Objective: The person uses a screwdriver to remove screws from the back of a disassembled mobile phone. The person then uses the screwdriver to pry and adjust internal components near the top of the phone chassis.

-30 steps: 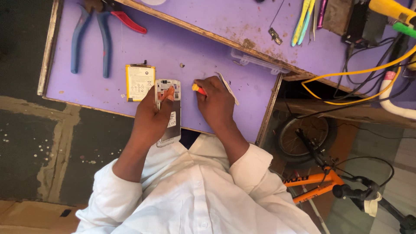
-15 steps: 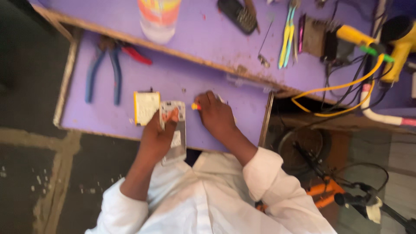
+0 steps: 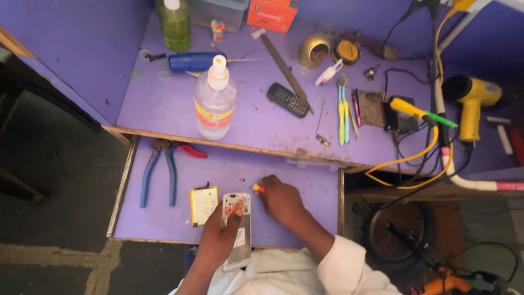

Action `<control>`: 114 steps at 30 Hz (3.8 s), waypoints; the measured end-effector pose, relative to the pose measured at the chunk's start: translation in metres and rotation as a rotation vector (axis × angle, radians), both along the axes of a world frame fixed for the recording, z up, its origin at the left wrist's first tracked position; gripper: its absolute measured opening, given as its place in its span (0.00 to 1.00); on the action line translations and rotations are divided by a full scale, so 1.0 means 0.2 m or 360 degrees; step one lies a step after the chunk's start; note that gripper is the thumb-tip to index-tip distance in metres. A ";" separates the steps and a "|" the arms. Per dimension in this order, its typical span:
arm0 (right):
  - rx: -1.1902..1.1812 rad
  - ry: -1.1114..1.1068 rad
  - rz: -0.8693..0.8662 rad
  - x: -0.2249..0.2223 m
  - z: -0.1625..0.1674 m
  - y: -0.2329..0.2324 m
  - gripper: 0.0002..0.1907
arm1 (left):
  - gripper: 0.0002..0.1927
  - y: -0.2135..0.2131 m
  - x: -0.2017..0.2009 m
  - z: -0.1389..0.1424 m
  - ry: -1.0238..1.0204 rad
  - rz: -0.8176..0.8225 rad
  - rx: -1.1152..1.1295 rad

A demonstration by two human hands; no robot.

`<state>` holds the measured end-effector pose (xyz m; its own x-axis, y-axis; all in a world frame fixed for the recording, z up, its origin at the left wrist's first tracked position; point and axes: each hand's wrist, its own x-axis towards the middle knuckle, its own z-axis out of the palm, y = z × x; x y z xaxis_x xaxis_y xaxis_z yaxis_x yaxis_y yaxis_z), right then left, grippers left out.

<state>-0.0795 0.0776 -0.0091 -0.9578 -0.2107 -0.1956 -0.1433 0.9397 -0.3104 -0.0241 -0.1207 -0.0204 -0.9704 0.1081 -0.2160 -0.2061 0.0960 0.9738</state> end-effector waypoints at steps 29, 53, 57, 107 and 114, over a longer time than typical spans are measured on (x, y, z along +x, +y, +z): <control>-0.2246 -0.0374 -0.1265 0.26 -0.09 0.34 0.12 | 0.18 0.35 0.19 -0.02 -0.0058 0.0006 0.0289; -0.2284 -0.0203 -0.1230 0.35 0.03 0.41 0.08 | 0.17 0.44 0.10 0.07 -0.0042 -0.0104 0.0396; -0.2159 0.0082 -0.1124 0.40 0.08 0.41 0.07 | 0.16 0.49 0.14 0.16 0.0021 -0.0109 0.0382; -0.2390 0.0542 -0.0478 0.51 0.18 0.39 0.13 | 0.12 0.49 0.27 0.57 0.0507 -0.0189 0.0124; -0.2266 0.0567 -0.0461 0.51 0.24 0.37 0.14 | 0.13 0.47 0.27 0.58 0.0478 -0.0175 0.0116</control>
<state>0.0215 0.1509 0.0386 -0.9506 0.1818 0.2516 -0.2730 -0.1043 -0.9563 0.0309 -0.0262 0.0965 -0.9712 0.2204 0.0903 0.0992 0.0295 0.9946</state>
